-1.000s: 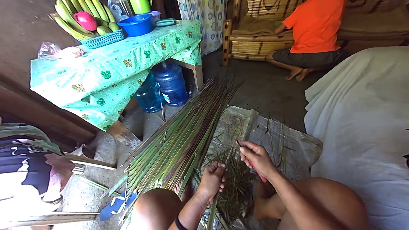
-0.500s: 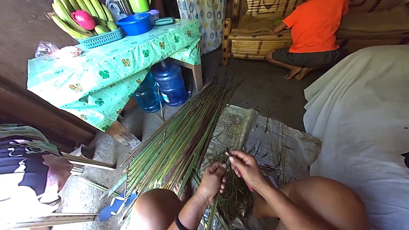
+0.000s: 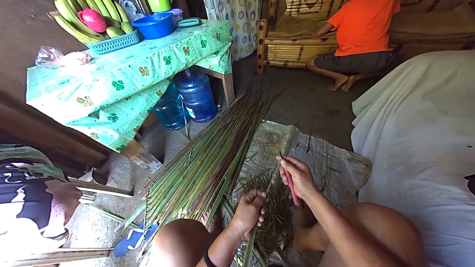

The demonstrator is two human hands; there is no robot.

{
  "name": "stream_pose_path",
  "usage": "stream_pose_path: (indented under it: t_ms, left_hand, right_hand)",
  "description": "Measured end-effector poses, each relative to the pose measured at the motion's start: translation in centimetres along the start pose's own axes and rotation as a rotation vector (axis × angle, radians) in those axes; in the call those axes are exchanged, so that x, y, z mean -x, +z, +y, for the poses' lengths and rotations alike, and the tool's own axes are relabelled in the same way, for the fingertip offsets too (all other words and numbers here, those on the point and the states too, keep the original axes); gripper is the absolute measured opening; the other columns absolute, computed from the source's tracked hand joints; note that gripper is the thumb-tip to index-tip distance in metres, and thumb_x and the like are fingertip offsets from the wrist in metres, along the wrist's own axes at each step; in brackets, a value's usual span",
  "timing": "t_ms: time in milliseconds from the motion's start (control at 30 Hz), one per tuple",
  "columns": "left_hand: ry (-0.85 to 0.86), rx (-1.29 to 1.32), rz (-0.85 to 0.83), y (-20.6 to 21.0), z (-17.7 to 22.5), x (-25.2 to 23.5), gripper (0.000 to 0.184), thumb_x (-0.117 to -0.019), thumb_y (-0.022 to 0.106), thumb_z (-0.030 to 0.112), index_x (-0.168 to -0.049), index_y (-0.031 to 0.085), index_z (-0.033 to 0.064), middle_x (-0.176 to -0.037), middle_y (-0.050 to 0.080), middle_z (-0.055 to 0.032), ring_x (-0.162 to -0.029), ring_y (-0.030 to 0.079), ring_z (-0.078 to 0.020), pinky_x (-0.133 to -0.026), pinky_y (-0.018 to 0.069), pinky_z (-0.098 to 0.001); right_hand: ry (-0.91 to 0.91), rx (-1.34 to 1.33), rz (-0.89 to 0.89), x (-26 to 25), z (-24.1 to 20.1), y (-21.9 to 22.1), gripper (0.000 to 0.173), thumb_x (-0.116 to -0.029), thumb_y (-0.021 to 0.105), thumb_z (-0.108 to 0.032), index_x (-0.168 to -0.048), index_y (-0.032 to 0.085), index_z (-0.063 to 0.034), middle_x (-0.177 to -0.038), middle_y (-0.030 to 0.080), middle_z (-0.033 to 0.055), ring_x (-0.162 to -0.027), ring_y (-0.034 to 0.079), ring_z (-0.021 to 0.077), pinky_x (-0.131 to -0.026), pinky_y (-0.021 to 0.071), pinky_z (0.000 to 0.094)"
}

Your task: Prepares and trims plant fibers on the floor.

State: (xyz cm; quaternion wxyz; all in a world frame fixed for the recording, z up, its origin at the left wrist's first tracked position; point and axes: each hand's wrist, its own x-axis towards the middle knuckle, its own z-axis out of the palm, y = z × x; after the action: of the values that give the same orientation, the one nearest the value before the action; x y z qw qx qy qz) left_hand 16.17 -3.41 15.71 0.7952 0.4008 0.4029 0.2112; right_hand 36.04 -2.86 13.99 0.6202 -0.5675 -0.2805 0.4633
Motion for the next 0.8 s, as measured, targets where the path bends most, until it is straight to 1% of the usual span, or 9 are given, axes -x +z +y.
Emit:
stream_pose_path:
  t_ms: [300,400,467,500,533,600,633,700,800]
  left_hand:
    - [-0.022,-0.015,-0.077,0.0,-0.4,0.3,0.021,-0.1103,0.042,0.012,-0.096,0.056,0.0066,-0.059,0.048,0.0038,-0.044,0.045,-0.0023,-0.042,0.0417,-0.0151]
    - [-0.037,0.008,-0.056,-0.4,-0.3,0.4,0.022,-0.1106,0.041,0.013,-0.097,0.057,0.0064,-0.059,0.047,0.0038,-0.043,0.045,-0.0028,-0.042,0.0418,-0.0158]
    - [-0.035,0.011,-0.021,-0.6,-0.2,0.4,0.022,-0.1111,0.041,0.014,-0.098,0.057,0.0057,-0.060,0.048,0.0033,-0.043,0.045,-0.0027,-0.042,0.0422,-0.0157]
    - [-0.030,0.012,0.001,-0.6,-0.1,0.3,0.022,-0.1112,0.040,0.014,-0.098,0.056,0.0051,-0.060,0.049,0.0027,-0.043,0.046,-0.0029,-0.042,0.0426,-0.0156]
    - [-0.022,0.009,0.021,-0.6,-0.1,0.2,0.022,-0.1114,0.040,0.014,-0.098,0.056,0.0047,-0.061,0.050,0.0019,-0.044,0.048,-0.0034,-0.042,0.0435,-0.0159]
    - [0.001,-0.004,0.050,-0.6,0.2,0.0,0.022,-0.1113,0.041,0.013,-0.098,0.056,0.0038,-0.062,0.053,0.0003,-0.046,0.051,-0.0051,-0.044,0.0459,-0.0173]
    - [0.007,-0.004,0.059,-0.6,0.3,-0.1,0.022,-0.1114,0.041,0.013,-0.098,0.056,0.0034,-0.063,0.054,-0.0003,-0.047,0.052,-0.0059,-0.045,0.0470,-0.0181]
    - [0.010,0.002,0.064,-0.5,0.4,-0.2,0.022,-0.1113,0.041,0.013,-0.098,0.056,0.0031,-0.065,0.056,-0.0014,-0.048,0.054,-0.0071,-0.046,0.0492,-0.0192]
    - [0.004,0.014,0.051,-0.3,0.3,-0.1,0.021,-0.1112,0.042,0.014,-0.102,0.057,0.0013,-0.069,0.060,-0.0037,-0.050,0.059,-0.0092,-0.048,0.0527,-0.0213]
  right_hand:
    - [-0.082,-0.021,0.222,-2.7,-0.7,-2.8,0.022,-0.1084,0.046,-0.009,-0.119,0.062,0.0024,-0.064,0.056,-0.0012,-0.046,0.050,0.0051,-0.042,0.0430,0.0180]
    - [-0.129,-0.069,0.338,-3.6,-1.6,-4.3,0.022,-0.1097,0.045,-0.012,-0.118,0.061,-0.0007,-0.064,0.055,-0.0023,-0.047,0.050,0.0050,-0.043,0.0436,0.0186]
    - [-0.114,-0.076,0.348,-3.3,-2.1,-4.7,0.024,-0.1104,0.044,-0.015,-0.119,0.061,-0.0015,-0.063,0.056,-0.0024,-0.046,0.050,0.0047,-0.042,0.0428,0.0183]
    - [-0.074,-0.032,0.275,-2.5,-2.3,-4.5,0.026,-0.1107,0.042,-0.015,-0.122,0.060,-0.0005,-0.064,0.057,-0.0020,-0.046,0.050,0.0048,-0.042,0.0426,0.0183]
    - [-0.010,0.045,0.149,-1.2,-2.5,-4.0,0.031,-0.1103,0.039,-0.014,-0.129,0.058,0.0007,-0.066,0.058,-0.0015,-0.047,0.050,0.0051,-0.043,0.0425,0.0188]
    - [0.172,0.174,-0.173,1.4,-2.6,-2.7,0.038,-0.1081,0.039,-0.016,-0.139,0.053,-0.0004,-0.071,0.061,-0.0002,-0.049,0.052,0.0060,-0.044,0.0431,0.0200]
    - [0.261,0.203,-0.317,2.6,-2.6,-2.0,0.039,-0.1068,0.040,-0.017,-0.141,0.053,-0.0019,-0.072,0.062,-0.0001,-0.049,0.052,0.0060,-0.044,0.0432,0.0202]
    - [0.387,0.174,-0.496,4.0,-1.9,-0.8,0.036,-0.1048,0.042,-0.019,-0.134,0.057,-0.0050,-0.071,0.062,-0.0009,-0.048,0.052,0.0046,-0.043,0.0426,0.0185]
    - [0.427,0.080,-0.542,4.1,-1.2,-0.1,0.031,-0.1061,0.043,-0.018,-0.127,0.061,-0.0046,-0.069,0.060,-0.0008,-0.047,0.051,0.0043,-0.042,0.0423,0.0175]
